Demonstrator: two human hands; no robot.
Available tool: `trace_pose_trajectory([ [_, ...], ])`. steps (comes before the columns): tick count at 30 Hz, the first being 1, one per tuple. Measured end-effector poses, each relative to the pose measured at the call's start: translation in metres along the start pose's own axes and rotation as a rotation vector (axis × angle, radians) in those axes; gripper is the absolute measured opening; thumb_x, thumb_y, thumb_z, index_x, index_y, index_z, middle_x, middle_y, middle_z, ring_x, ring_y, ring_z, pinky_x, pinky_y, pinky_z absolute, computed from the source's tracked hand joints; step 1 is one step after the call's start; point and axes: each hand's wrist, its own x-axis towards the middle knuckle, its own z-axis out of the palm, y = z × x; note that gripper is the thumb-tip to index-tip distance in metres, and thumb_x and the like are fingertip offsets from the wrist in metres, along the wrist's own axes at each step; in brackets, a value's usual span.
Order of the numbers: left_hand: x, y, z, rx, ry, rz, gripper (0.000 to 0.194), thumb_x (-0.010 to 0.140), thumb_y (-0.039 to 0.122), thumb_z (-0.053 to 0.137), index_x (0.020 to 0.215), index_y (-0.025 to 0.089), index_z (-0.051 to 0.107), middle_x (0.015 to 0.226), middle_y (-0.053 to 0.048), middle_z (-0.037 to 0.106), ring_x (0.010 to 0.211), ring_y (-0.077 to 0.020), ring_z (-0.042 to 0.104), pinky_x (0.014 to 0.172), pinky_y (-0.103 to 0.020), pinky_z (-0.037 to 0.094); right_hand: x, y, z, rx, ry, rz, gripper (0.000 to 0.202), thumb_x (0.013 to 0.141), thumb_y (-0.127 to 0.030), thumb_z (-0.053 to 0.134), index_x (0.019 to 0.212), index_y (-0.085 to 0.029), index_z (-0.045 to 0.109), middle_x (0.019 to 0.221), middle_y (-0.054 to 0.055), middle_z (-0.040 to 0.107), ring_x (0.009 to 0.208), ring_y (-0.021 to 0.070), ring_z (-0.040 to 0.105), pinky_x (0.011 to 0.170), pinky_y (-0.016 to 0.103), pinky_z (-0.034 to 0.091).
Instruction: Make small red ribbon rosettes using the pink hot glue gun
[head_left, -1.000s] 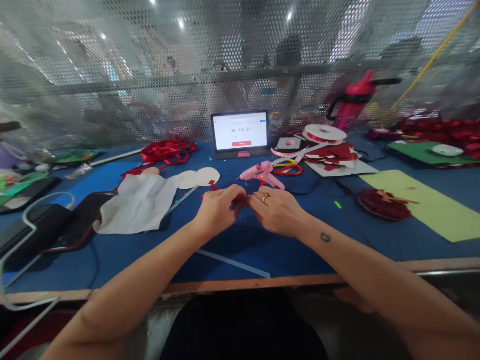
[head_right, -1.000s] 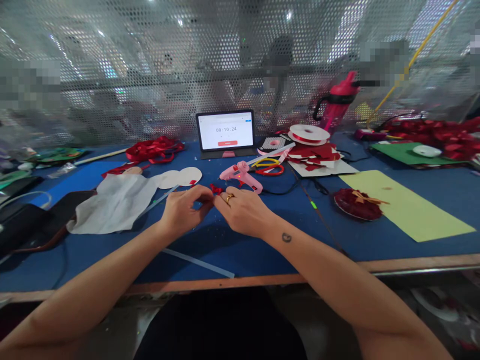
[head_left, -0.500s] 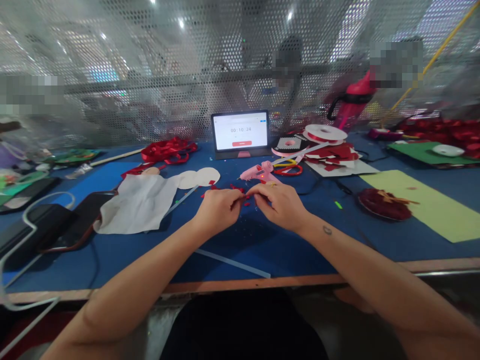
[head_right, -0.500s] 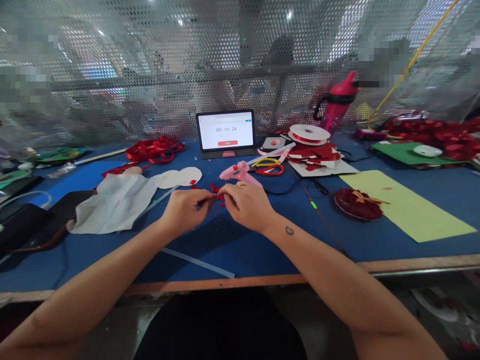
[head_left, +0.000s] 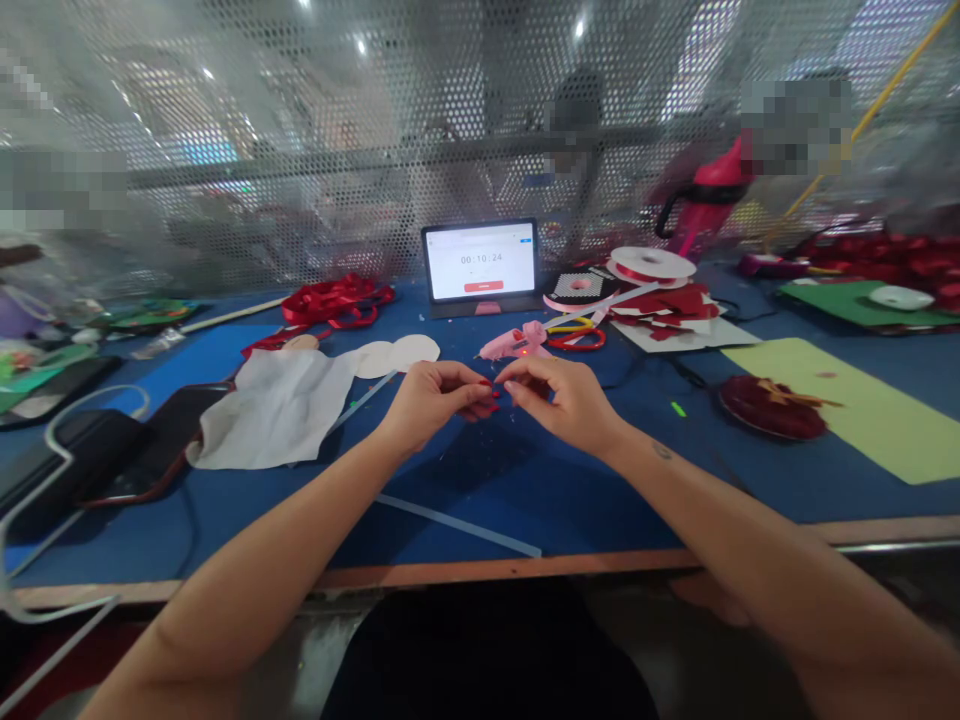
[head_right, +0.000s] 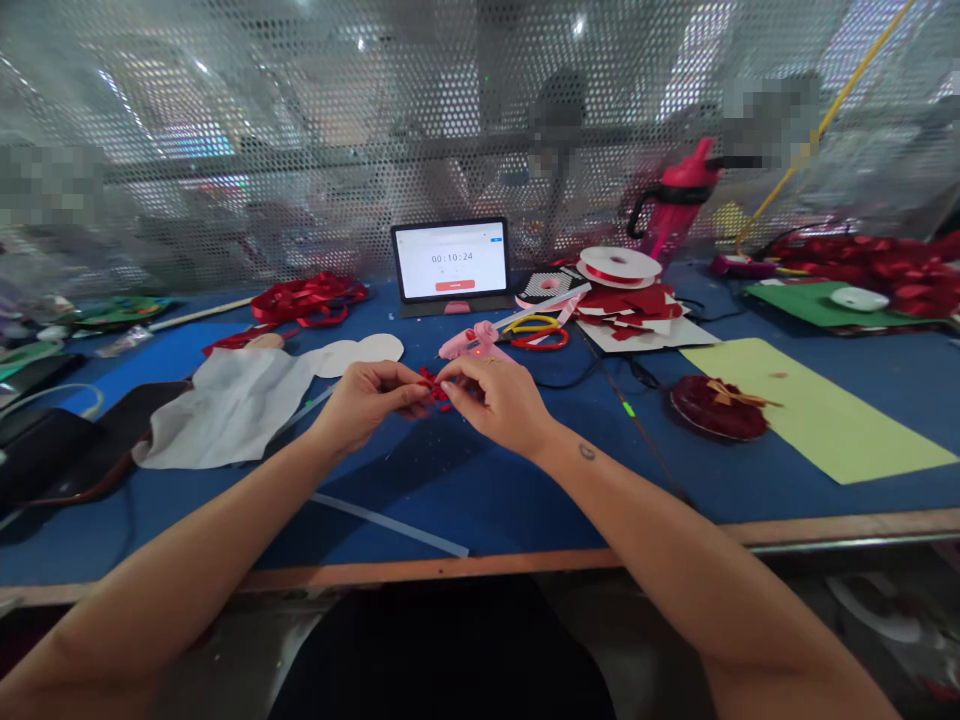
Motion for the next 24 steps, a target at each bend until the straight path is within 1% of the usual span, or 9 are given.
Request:
trace_pose_trajectory([
  [4,0.001,-0.001,0.001,0.063,-0.005,-0.045,0.011,0.067,0.022,0.068,0.07,0.012,0.064,0.063,-0.002,0.068,0.053,-0.0105,0.063,0.047,-0.018,0.049,0.001,-0.001,0.001,0.102,-0.033,0.035,0.02,0.082,-0.032,0.053,0.091,-0.017,0.062,0.073,0.002,0.064,0.062,0.0108,0.056,0.056,0.022,0.04],
  [9,0.0,0.001,0.002,0.11,-0.028,-0.068,0.01,0.064,0.019,0.07,0.067,0.012,0.064,0.057,0.0,0.065,0.052,-0.01,0.062,0.048,-0.018,0.05,0.001,-0.003,0.003,0.133,-0.061,0.028,0.014,0.08,-0.028,0.053,0.082,-0.017,0.06,0.07,0.001,0.061,0.06,0.0099,0.053,0.056,0.023,0.04],
  [13,0.003,0.0,-0.001,0.121,-0.006,-0.034,0.015,0.061,0.023,0.072,0.069,0.013,0.065,0.058,0.0,0.065,0.052,-0.0095,0.061,0.051,-0.018,0.05,0.002,-0.002,0.002,0.182,-0.001,0.039,0.012,0.081,-0.027,0.052,0.079,-0.017,0.058,0.066,0.0,0.06,0.058,0.0089,0.052,0.057,0.022,0.041],
  [15,0.006,-0.001,-0.006,0.114,0.094,0.024,0.019,0.064,0.028,0.072,0.074,0.013,0.065,0.062,-0.001,0.066,0.051,-0.0086,0.06,0.051,-0.018,0.049,0.002,0.0,0.001,0.196,0.09,0.077,0.014,0.081,-0.029,0.051,0.079,-0.017,0.058,0.064,-0.001,0.059,0.055,0.0082,0.052,0.055,0.022,0.041],
  [17,0.01,-0.002,-0.012,0.091,0.254,0.086,0.026,0.069,0.037,0.067,0.081,0.013,0.064,0.067,-0.003,0.067,0.052,-0.0082,0.059,0.05,-0.019,0.048,0.002,0.003,0.001,0.164,0.194,0.11,0.015,0.082,-0.031,0.05,0.079,-0.018,0.057,0.063,-0.002,0.058,0.052,0.0079,0.05,0.052,0.022,0.04],
  [19,0.015,-0.003,-0.019,0.077,0.412,0.15,0.03,0.074,0.041,0.061,0.085,0.013,0.062,0.074,-0.005,0.067,0.056,-0.0085,0.06,0.053,-0.02,0.049,0.002,0.006,0.002,0.072,0.239,0.119,0.016,0.081,-0.032,0.051,0.079,-0.018,0.058,0.062,-0.002,0.058,0.051,0.0081,0.049,0.053,0.022,0.039],
  [20,0.018,-0.004,-0.022,0.087,0.476,0.181,0.03,0.075,0.041,0.059,0.085,0.013,0.062,0.075,-0.005,0.067,0.058,-0.0087,0.06,0.056,-0.02,0.049,0.002,0.008,0.002,0.002,0.221,0.116,0.015,0.081,-0.032,0.052,0.079,-0.019,0.06,0.063,-0.002,0.06,0.053,0.0085,0.05,0.054,0.023,0.039],
  [22,0.022,-0.007,-0.031,0.149,0.553,0.228,0.027,0.077,0.039,0.057,0.085,0.013,0.062,0.075,-0.005,0.067,0.064,-0.0097,0.061,0.062,-0.021,0.05,0.002,0.012,0.005,-0.155,0.119,0.103,0.012,0.079,-0.028,0.054,0.08,-0.021,0.063,0.066,-0.001,0.063,0.057,0.0101,0.053,0.056,0.023,0.038],
  [24,0.025,-0.009,-0.041,0.301,0.56,0.261,0.024,0.076,0.036,0.056,0.084,0.014,0.063,0.074,-0.005,0.067,0.069,-0.0109,0.061,0.065,-0.021,0.049,0.002,0.015,0.008,-0.284,0.024,0.091,0.013,0.078,-0.024,0.055,0.086,-0.024,0.066,0.069,-0.002,0.066,0.062,0.0116,0.056,0.056,0.024,0.036],
])
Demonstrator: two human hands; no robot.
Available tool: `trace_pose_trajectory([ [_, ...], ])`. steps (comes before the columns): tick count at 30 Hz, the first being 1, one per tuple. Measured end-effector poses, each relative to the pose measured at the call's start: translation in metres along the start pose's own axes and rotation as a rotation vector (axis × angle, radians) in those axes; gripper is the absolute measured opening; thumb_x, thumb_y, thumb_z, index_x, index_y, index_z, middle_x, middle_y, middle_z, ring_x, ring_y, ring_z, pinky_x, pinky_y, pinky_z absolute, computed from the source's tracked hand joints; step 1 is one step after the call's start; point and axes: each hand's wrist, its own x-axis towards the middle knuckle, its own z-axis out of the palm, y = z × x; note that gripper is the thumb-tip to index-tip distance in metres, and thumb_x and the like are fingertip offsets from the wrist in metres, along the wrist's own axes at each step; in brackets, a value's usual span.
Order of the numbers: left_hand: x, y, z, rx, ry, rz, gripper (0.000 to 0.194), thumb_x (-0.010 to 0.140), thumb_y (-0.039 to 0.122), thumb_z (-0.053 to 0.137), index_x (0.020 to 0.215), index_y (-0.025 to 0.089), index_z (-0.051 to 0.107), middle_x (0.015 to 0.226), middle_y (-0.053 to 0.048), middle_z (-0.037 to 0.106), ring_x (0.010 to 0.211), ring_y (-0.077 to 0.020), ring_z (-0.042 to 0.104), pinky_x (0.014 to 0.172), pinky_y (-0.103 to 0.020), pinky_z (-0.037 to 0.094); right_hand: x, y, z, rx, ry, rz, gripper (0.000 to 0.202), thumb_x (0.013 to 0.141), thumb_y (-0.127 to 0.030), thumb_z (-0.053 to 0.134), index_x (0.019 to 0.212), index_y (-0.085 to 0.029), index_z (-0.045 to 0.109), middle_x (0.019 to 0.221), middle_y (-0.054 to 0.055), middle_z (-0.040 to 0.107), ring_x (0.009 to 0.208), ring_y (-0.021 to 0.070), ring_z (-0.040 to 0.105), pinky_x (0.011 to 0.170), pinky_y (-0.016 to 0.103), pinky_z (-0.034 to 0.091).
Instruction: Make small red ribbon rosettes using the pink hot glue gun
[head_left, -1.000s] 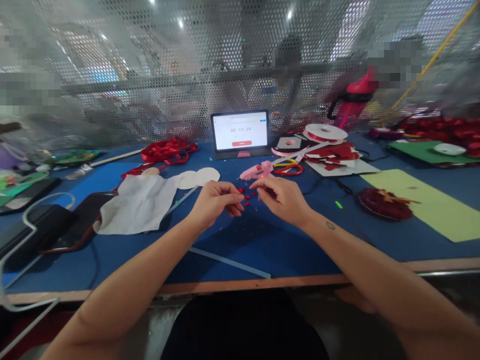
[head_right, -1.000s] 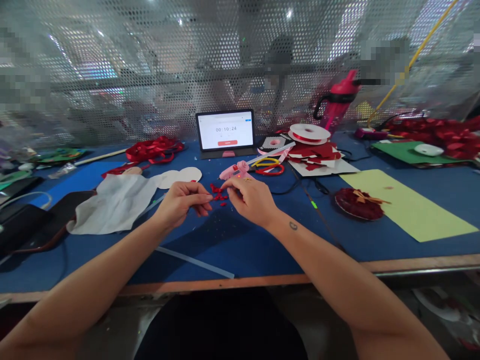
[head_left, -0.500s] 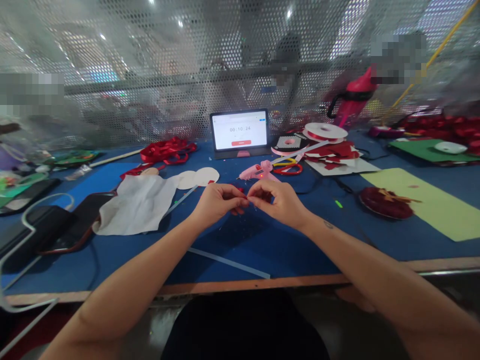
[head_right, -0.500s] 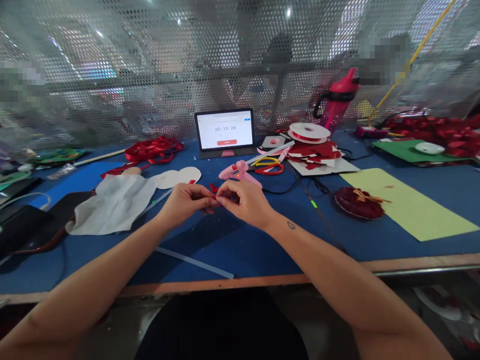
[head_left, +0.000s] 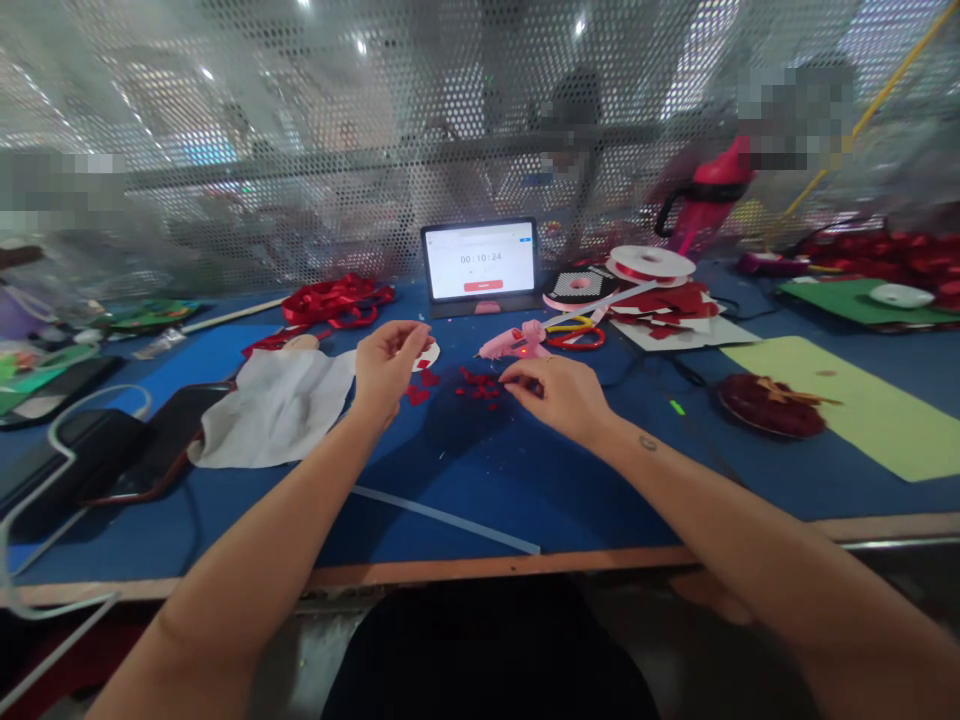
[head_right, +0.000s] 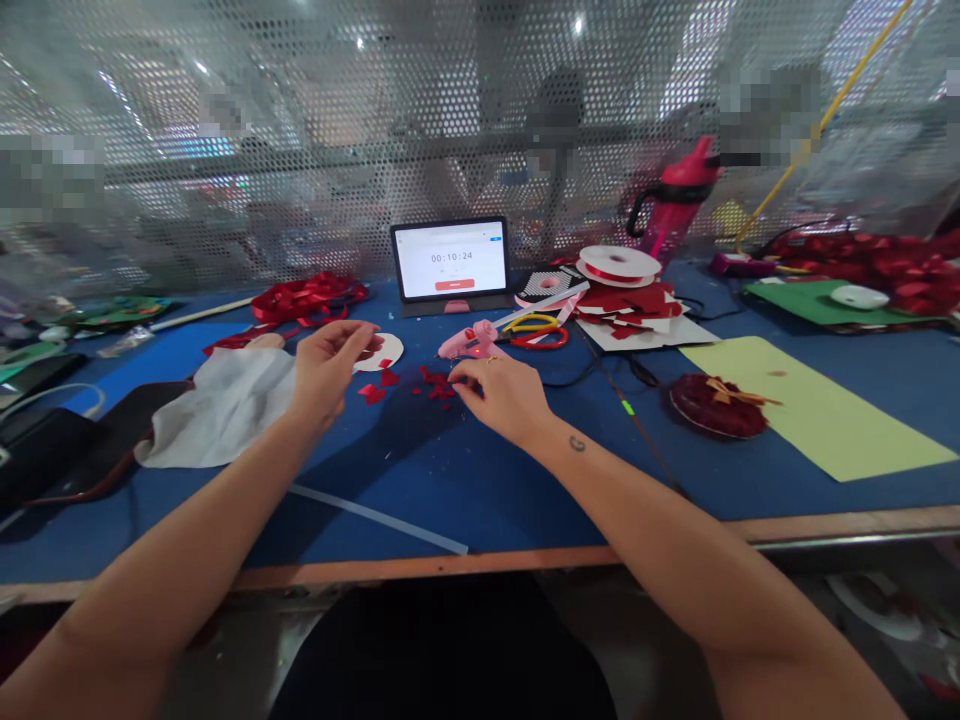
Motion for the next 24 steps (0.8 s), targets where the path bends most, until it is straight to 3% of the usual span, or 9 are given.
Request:
trace_pose_trajectory([
  [4,0.013,-0.01,-0.014,0.534,-0.265,0.167,0.016,0.071,0.029,0.059,0.076,0.017,0.068,0.077,-0.004,0.068,0.065,-0.0137,0.06,0.064,-0.024,0.046,0.0,0.002,0.001,-0.083,0.009,-0.009,0.021,0.078,-0.023,0.055,0.097,-0.027,0.065,0.072,-0.003,0.068,0.064,0.0125,0.057,0.057,0.024,0.035],
  [7,0.021,-0.011,-0.021,0.771,-0.365,0.215,0.014,0.068,0.026,0.059,0.073,0.018,0.07,0.078,-0.005,0.068,0.072,-0.0186,0.06,0.067,-0.027,0.044,-0.001,0.0,-0.004,-0.069,0.046,0.005,0.012,0.078,-0.025,0.056,0.087,-0.025,0.065,0.068,-0.003,0.066,0.059,0.0108,0.055,0.055,0.023,0.034],
  [12,0.024,-0.014,-0.024,0.878,-0.443,0.228,0.021,0.07,0.027,0.055,0.081,0.018,0.07,0.077,-0.006,0.068,0.072,-0.0194,0.06,0.065,-0.027,0.042,-0.001,-0.003,-0.009,-0.058,0.072,0.003,0.016,0.078,-0.035,0.056,0.071,-0.021,0.06,0.061,-0.003,0.061,0.053,0.0088,0.051,0.051,0.022,0.03],
  [17,0.02,-0.022,-0.019,1.037,-0.65,0.367,0.022,0.07,0.028,0.054,0.08,0.02,0.071,0.08,-0.007,0.069,0.079,-0.0227,0.06,0.072,-0.029,0.042,-0.002,-0.003,-0.008,-0.067,0.091,-0.01,0.021,0.08,-0.036,0.052,0.069,-0.021,0.06,0.058,-0.002,0.059,0.052,0.0091,0.05,0.051,0.022,0.03],
  [24,0.015,-0.016,-0.008,1.136,-0.662,0.412,0.019,0.069,0.018,0.051,0.073,0.019,0.07,0.081,-0.008,0.066,0.085,-0.0228,0.058,0.074,-0.029,0.042,-0.001,-0.002,-0.009,-0.064,0.094,-0.017,0.021,0.08,-0.035,0.052,0.069,-0.021,0.062,0.058,-0.002,0.059,0.053,0.0093,0.05,0.051,0.023,0.029],
])
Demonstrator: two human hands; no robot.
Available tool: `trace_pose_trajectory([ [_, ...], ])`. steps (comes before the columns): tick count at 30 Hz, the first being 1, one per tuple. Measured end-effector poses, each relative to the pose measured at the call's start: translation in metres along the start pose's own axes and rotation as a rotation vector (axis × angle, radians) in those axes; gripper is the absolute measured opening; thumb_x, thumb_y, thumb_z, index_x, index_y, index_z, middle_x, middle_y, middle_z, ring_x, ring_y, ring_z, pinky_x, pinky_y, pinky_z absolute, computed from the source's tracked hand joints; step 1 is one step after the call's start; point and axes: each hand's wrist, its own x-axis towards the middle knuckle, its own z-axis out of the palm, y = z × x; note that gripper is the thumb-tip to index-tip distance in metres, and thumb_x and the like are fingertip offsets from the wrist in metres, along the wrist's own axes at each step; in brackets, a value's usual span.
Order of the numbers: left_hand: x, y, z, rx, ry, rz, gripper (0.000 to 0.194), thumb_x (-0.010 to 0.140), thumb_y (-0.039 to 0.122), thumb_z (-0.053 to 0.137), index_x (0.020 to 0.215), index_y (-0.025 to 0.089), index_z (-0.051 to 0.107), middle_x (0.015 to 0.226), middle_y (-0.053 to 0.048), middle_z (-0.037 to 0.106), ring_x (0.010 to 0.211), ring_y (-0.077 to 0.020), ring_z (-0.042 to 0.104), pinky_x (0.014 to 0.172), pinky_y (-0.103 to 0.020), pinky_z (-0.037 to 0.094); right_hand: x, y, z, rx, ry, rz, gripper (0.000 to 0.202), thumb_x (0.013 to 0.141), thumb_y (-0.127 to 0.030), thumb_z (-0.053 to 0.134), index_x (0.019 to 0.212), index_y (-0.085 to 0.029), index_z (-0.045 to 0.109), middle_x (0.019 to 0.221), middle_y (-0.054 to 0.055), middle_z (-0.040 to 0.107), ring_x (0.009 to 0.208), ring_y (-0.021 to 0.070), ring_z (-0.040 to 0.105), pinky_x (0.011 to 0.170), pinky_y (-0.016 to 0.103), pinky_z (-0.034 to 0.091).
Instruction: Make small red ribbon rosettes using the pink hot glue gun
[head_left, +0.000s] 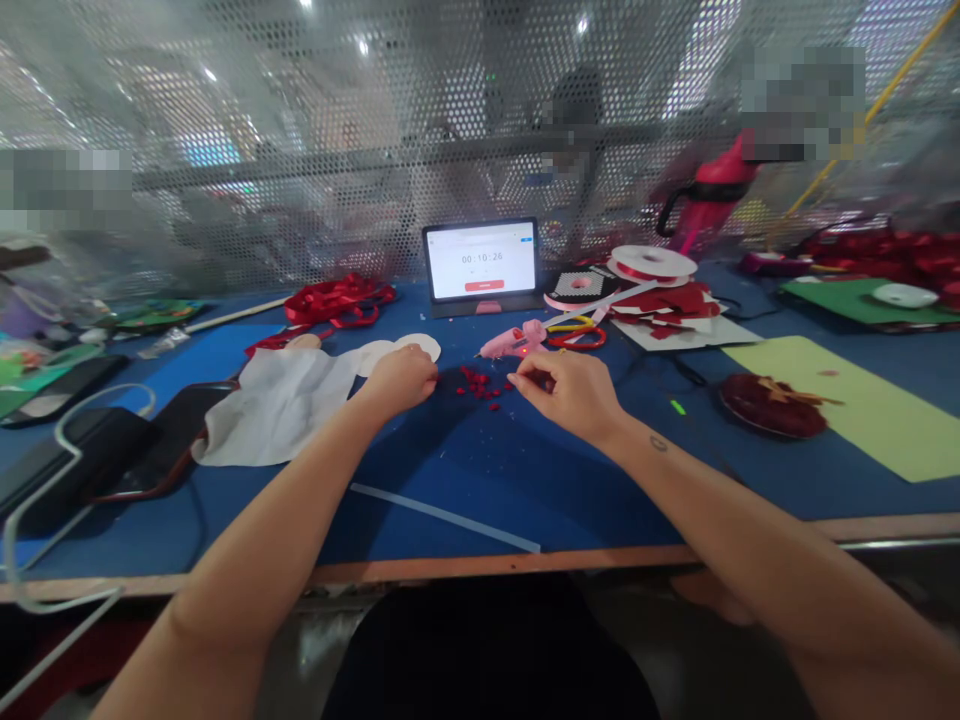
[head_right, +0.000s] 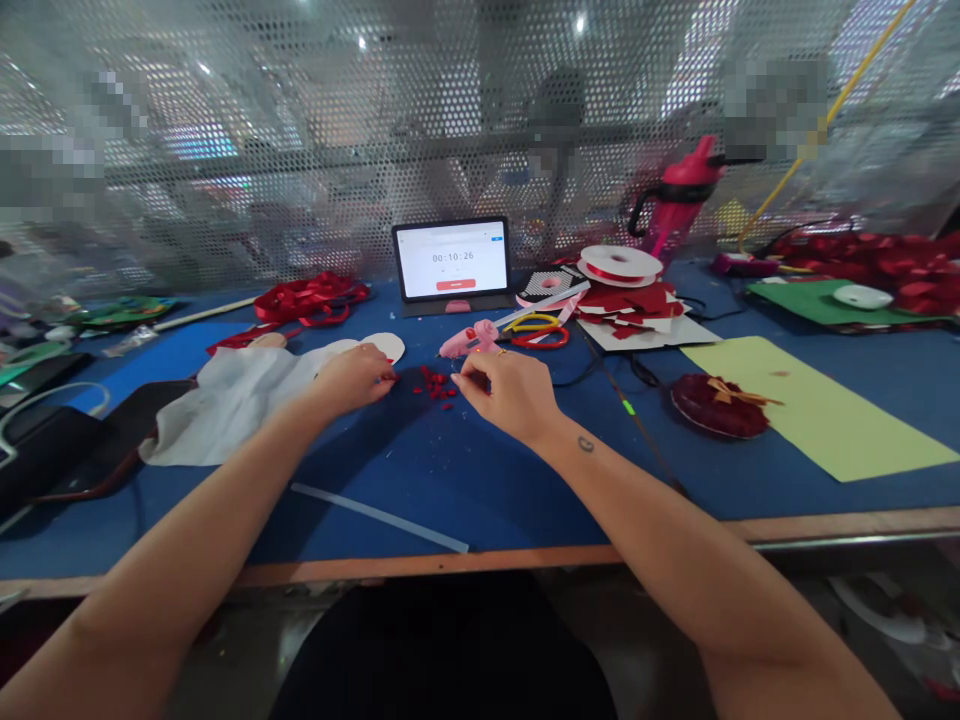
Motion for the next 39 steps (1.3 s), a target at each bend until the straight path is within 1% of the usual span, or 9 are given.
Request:
trace_pose_trajectory([
  [4,-0.002,-0.003,-0.002,-0.092,0.14,-0.047,0.018,0.071,0.021,0.052,0.071,0.02,0.07,0.078,-0.007,0.067,0.086,-0.0218,0.058,0.074,-0.028,0.042,0.0,0.0,0.0,0.002,0.001,0.0,0.02,0.08,-0.035,0.052,0.069,-0.021,0.062,0.059,-0.002,0.059,0.054,0.0093,0.05,0.051,0.023,0.029],
  [8,-0.004,-0.007,-0.004,-0.587,0.361,-0.292,0.019,0.069,0.033,0.059,0.07,0.017,0.07,0.07,-0.004,0.067,0.064,-0.0156,0.056,0.061,-0.025,0.041,0.0,0.0,0.0,0.026,-0.029,0.018,0.02,0.08,-0.035,0.053,0.07,-0.021,0.062,0.061,-0.002,0.061,0.054,0.0092,0.051,0.051,0.023,0.029],
  [11,-0.004,-0.005,-0.006,-1.03,0.363,-0.415,0.026,0.064,0.039,0.065,0.071,0.014,0.069,0.064,-0.004,0.065,0.055,-0.0113,0.052,0.054,-0.022,0.039,0.0,-0.001,0.0,0.042,-0.049,0.035,0.019,0.08,-0.034,0.053,0.071,-0.021,0.064,0.062,-0.002,0.063,0.054,0.0093,0.052,0.051,0.023,0.029],
  [13,-0.005,0.001,-0.009,-1.111,0.305,-0.385,0.027,0.062,0.04,0.066,0.071,0.014,0.068,0.064,-0.004,0.065,0.055,-0.011,0.053,0.054,-0.022,0.039,0.001,-0.001,0.0,0.047,-0.068,0.044,0.019,0.08,-0.034,0.053,0.072,-0.021,0.064,0.064,-0.002,0.064,0.054,0.0094,0.052,0.051,0.023,0.03],
  [21,-0.014,0.041,-0.016,-0.367,0.007,0.117,0.015,0.067,0.023,0.058,0.066,0.02,0.072,0.064,-0.004,0.068,0.061,-0.0161,0.058,0.058,-0.026,0.039,0.007,0.009,-0.012,-0.092,-0.014,0.068,0.027,0.079,-0.041,0.052,0.065,-0.021,0.065,0.056,-0.002,0.062,0.051,0.0103,0.052,0.048,0.023,0.027],
  [24,-0.016,0.047,-0.016,-0.317,-0.065,0.137,0.016,0.068,0.023,0.057,0.07,0.022,0.073,0.066,-0.004,0.069,0.063,-0.0176,0.059,0.06,-0.027,0.04,0.012,0.019,-0.024,-0.19,0.054,0.102,0.04,0.077,-0.048,0.052,0.049,-0.019,0.058,0.046,-0.001,0.054,0.046,0.0097,0.047,0.048,0.024,0.026],
  [29,-0.015,0.038,-0.015,-0.458,-0.122,0.117,0.019,0.071,0.022,0.054,0.077,0.022,0.073,0.075,-0.002,0.071,0.069,-0.0167,0.062,0.064,-0.025,0.042,0.018,0.047,-0.039,-0.304,-0.121,0.22,0.048,0.068,-0.063,0.054,0.045,-0.02,0.053,0.045,-0.001,0.052,0.047,0.0125,0.046,0.046,0.026,0.025],
  [34,-0.011,0.025,-0.007,-0.39,-0.033,0.032,0.017,0.07,0.027,0.056,0.073,0.02,0.071,0.067,-0.003,0.069,0.062,-0.0161,0.06,0.06,-0.024,0.039,0.019,0.072,-0.028,-0.216,-0.104,0.218,0.049,0.062,-0.065,0.06,0.079,-0.019,0.061,0.074,0.006,0.065,0.065,0.0191,0.057,0.053,0.029,0.037],
  [39,-0.01,0.024,-0.007,-0.441,-0.117,0.024,0.018,0.07,0.03,0.057,0.074,0.017,0.069,0.068,-0.002,0.068,0.063,-0.0134,0.058,0.059,-0.021,0.037,0.019,0.077,0.001,0.067,-0.297,0.1,0.048,0.073,-0.054,0.055,0.1,-0.015,0.06,0.094,0.01,0.066,0.082,0.0213,0.06,0.068,0.03,0.043],
])
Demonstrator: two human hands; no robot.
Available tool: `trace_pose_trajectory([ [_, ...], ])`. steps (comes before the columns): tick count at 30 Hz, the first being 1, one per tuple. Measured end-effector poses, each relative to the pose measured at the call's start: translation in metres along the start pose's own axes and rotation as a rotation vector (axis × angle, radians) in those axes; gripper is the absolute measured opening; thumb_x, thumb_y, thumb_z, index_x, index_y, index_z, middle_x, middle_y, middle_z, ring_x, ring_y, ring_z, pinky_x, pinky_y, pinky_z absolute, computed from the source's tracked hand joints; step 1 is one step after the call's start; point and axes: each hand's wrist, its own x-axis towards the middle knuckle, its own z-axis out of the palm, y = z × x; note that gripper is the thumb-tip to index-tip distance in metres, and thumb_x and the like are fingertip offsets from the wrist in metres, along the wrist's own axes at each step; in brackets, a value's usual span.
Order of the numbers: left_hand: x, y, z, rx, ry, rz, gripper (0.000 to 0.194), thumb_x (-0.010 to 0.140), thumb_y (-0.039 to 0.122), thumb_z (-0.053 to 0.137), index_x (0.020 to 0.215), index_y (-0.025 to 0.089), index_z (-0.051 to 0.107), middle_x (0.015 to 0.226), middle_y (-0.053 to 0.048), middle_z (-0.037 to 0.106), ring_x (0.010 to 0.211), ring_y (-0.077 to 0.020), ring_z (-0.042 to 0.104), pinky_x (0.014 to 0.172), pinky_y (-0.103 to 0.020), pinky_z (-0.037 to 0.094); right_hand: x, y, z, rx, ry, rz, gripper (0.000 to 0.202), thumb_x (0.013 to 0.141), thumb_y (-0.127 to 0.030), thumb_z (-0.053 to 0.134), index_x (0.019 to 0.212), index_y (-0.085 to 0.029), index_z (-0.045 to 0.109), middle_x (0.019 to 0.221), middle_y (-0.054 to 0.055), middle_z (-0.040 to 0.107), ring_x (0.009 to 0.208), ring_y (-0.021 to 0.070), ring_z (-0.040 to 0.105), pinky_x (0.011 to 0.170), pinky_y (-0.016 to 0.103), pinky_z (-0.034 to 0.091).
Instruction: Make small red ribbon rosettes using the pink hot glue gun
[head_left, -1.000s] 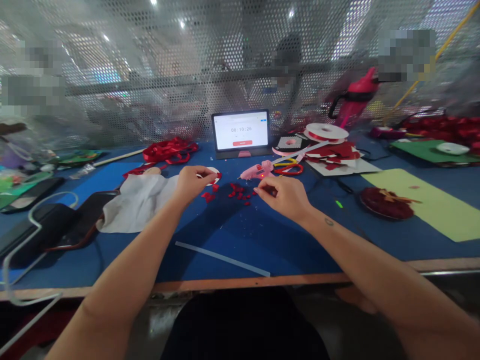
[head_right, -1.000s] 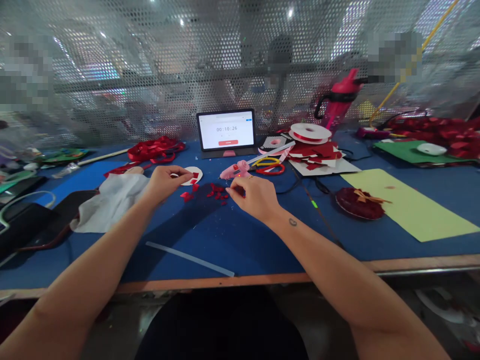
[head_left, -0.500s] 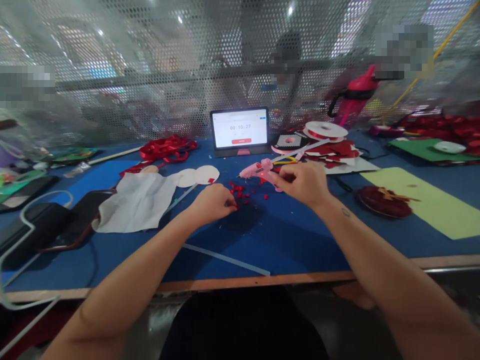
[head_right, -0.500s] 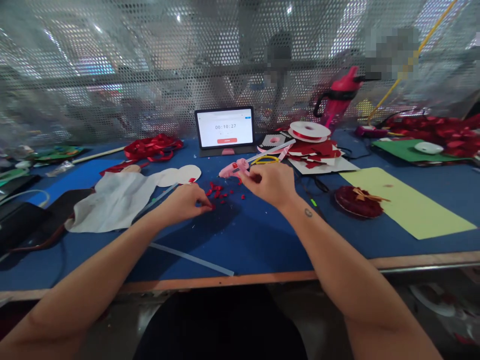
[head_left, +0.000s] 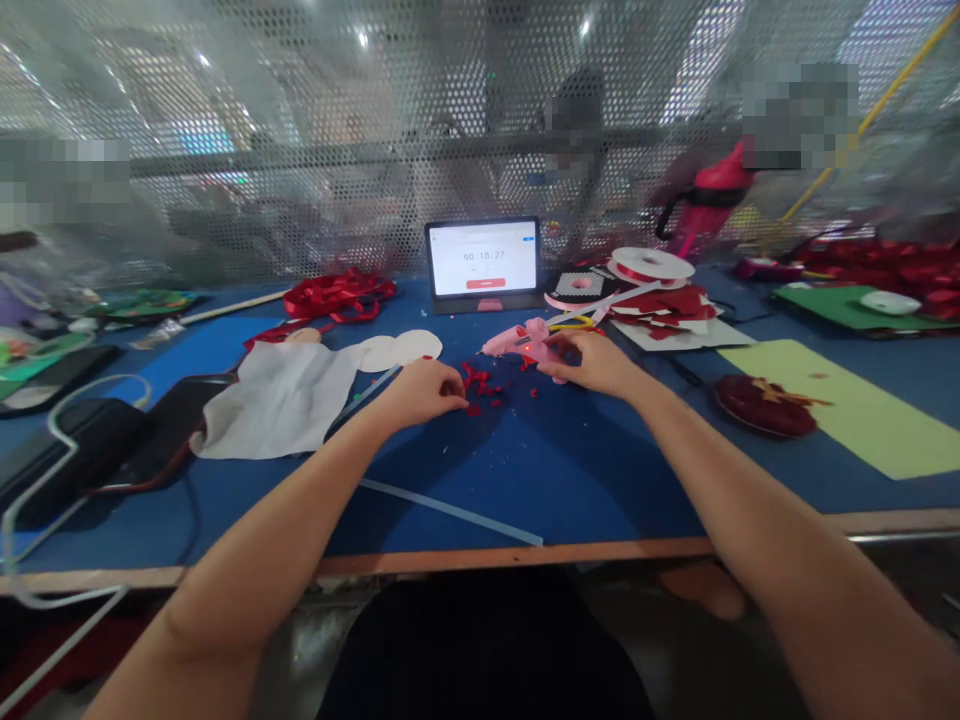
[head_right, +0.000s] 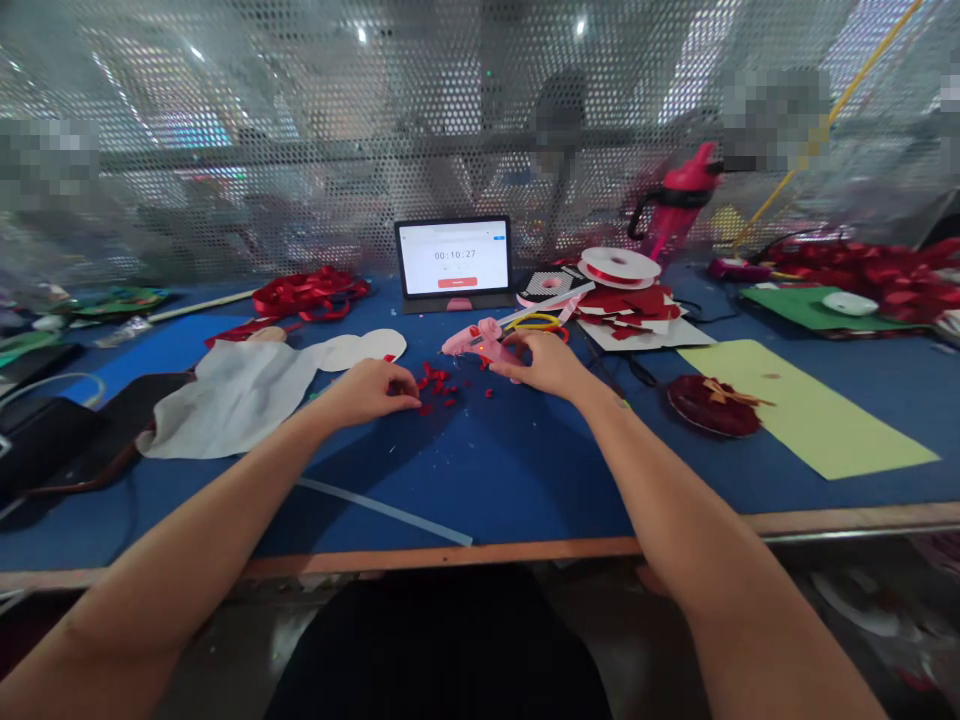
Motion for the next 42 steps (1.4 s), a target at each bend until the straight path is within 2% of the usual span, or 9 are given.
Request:
trace_pose_trajectory([
  [5,-0.001,0.007,-0.002,-0.025,-0.085,0.019,0.02,0.071,0.031,0.059,0.073,0.014,0.068,0.068,-0.002,0.066,0.062,-0.012,0.057,0.057,-0.02,0.036,0.006,0.0,0.017,-0.019,-0.059,0.043,0.043,0.074,-0.052,0.05,0.085,-0.011,0.062,0.075,0.009,0.063,0.066,0.0196,0.056,0.057,0.029,0.037],
  [14,-0.001,0.007,0.001,-0.258,-0.116,0.148,0.022,0.07,0.015,0.055,0.087,0.016,0.069,0.083,-0.002,0.07,0.073,-0.0118,0.061,0.063,-0.019,0.042,0.01,-0.003,0.019,0.074,-0.042,0.097,0.037,0.07,-0.048,0.053,0.078,-0.013,0.06,0.069,0.005,0.058,0.061,0.0163,0.051,0.055,0.027,0.034],
  [17,0.0,0.001,-0.002,-0.185,-0.01,0.088,0.019,0.071,0.019,0.056,0.083,0.016,0.07,0.077,-0.002,0.07,0.069,-0.0124,0.06,0.064,-0.021,0.041,0.009,-0.003,0.014,0.143,0.026,0.06,0.036,0.07,-0.045,0.055,0.083,-0.013,0.061,0.073,0.005,0.06,0.066,0.0171,0.052,0.059,0.028,0.037],
  [21,0.001,-0.005,-0.004,-0.044,0.114,-0.001,0.019,0.073,0.029,0.058,0.079,0.015,0.07,0.07,-0.003,0.068,0.063,-0.0127,0.057,0.059,-0.022,0.038,0.005,-0.003,0.005,0.287,0.162,0.116,0.032,0.068,-0.045,0.059,0.076,-0.014,0.06,0.058,0.001,0.054,0.055,0.0135,0.049,0.052,0.027,0.037],
  [26,-0.001,-0.002,-0.004,-0.08,-0.076,0.024,0.025,0.069,0.037,0.063,0.079,0.015,0.068,0.069,-0.002,0.067,0.062,-0.0127,0.058,0.057,-0.021,0.038,0.001,-0.01,-0.003,0.598,0.235,0.266,0.035,0.064,-0.047,0.065,0.076,-0.015,0.062,0.052,-0.002,0.052,0.042,0.0084,0.045,0.042,0.024,0.037],
  [29,-0.001,0.002,-0.004,-0.071,-0.086,0.044,0.02,0.069,0.03,0.061,0.079,0.014,0.068,0.072,-0.003,0.067,0.065,-0.013,0.059,0.059,-0.021,0.039,0.0,-0.015,-0.006,0.664,0.268,0.277,0.032,0.063,-0.046,0.067,0.074,-0.016,0.064,0.055,-0.001,0.055,0.04,0.0061,0.042,0.04,0.024,0.038],
  [34,-0.002,0.006,-0.005,-0.041,-0.083,0.015,0.018,0.07,0.028,0.059,0.075,0.013,0.068,0.067,-0.003,0.066,0.061,-0.013,0.058,0.057,-0.022,0.038,-0.003,-0.017,-0.006,0.632,0.236,0.237,0.033,0.063,-0.046,0.068,0.075,-0.016,0.066,0.058,0.001,0.059,0.042,0.0067,0.044,0.039,0.023,0.039],
  [39,-0.005,0.009,-0.008,-0.265,-0.318,0.019,0.023,0.074,0.032,0.056,0.079,0.013,0.069,0.065,-0.003,0.066,0.056,-0.0117,0.058,0.053,-0.021,0.039,-0.005,-0.018,-0.005,0.557,0.195,0.241,0.03,0.063,-0.045,0.067,0.069,-0.016,0.066,0.059,0.002,0.059,0.046,0.0095,0.05,0.038,0.023,0.037],
  [42,-0.006,0.007,-0.011,-0.307,-0.319,0.026,0.023,0.073,0.029,0.056,0.085,0.013,0.069,0.067,-0.002,0.067,0.057,-0.0109,0.057,0.054,-0.02,0.04,-0.005,-0.018,-0.005,0.526,0.185,0.237,0.03,0.064,-0.044,0.067,0.07,-0.015,0.066,0.056,0.001,0.057,0.047,0.0105,0.05,0.04,0.024,0.037],
])
